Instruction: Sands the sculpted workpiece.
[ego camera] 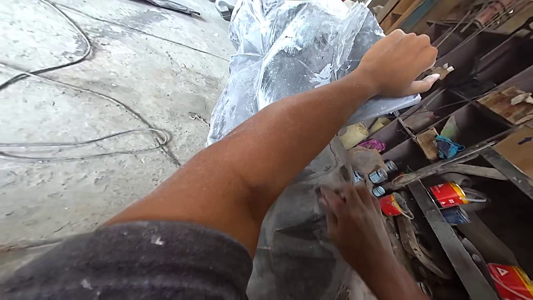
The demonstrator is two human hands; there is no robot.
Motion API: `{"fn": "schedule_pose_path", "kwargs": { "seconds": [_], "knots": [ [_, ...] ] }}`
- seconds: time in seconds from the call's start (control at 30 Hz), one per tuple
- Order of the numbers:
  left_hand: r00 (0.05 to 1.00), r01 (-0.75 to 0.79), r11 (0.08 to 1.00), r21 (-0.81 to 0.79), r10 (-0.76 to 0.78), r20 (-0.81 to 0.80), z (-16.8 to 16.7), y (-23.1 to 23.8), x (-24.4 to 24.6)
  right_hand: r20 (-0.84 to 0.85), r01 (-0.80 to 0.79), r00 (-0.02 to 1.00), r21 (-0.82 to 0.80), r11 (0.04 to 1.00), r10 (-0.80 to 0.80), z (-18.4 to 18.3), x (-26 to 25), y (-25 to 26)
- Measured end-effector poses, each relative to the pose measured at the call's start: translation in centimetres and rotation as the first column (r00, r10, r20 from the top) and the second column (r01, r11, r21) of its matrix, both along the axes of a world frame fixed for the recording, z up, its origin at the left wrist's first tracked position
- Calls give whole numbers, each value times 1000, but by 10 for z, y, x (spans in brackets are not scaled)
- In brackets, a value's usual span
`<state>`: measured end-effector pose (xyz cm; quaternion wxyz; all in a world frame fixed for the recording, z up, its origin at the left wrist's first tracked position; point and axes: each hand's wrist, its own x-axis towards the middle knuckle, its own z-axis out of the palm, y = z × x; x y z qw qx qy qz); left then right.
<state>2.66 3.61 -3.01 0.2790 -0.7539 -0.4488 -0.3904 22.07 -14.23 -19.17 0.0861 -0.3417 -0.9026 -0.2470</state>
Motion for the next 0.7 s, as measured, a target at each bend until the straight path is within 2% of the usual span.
{"fn": "schedule_pose_path", "kwargs": {
  "seconds": [0.1, 0.23, 0.3, 0.43, 0.57, 0.7],
  "knots": [
    [1000, 4, 1000, -6, -4, -3, -1, 0, 2, 13, 57, 998, -48, 997, -56, 3, -7, 3],
    [1000, 13, 1000, 17, -13, 3, 0, -3, -3, -47, 58, 997, 41, 997, -56, -4, 20, -37],
    [1000, 8, 1000, 8, -8, 5, -1, -3, -2, -48, 60, 997, 63, 996, -57, -3, 13, -23],
    [1000, 14, 1000, -7, -14, -9, 1, 1, 1, -17, 127, 992, -12, 992, -127, 2, -3, 2],
    [1000, 21, 1000, 8, -21, -12, 1, 5, 1, -36, 91, 995, 42, 995, -90, -5, 23, -38],
    [999, 38, 999, 9, -38, 1, -2, 6, 6, -40, 73, 997, 30, 997, -71, -5, 5, -1]
  ]
}}
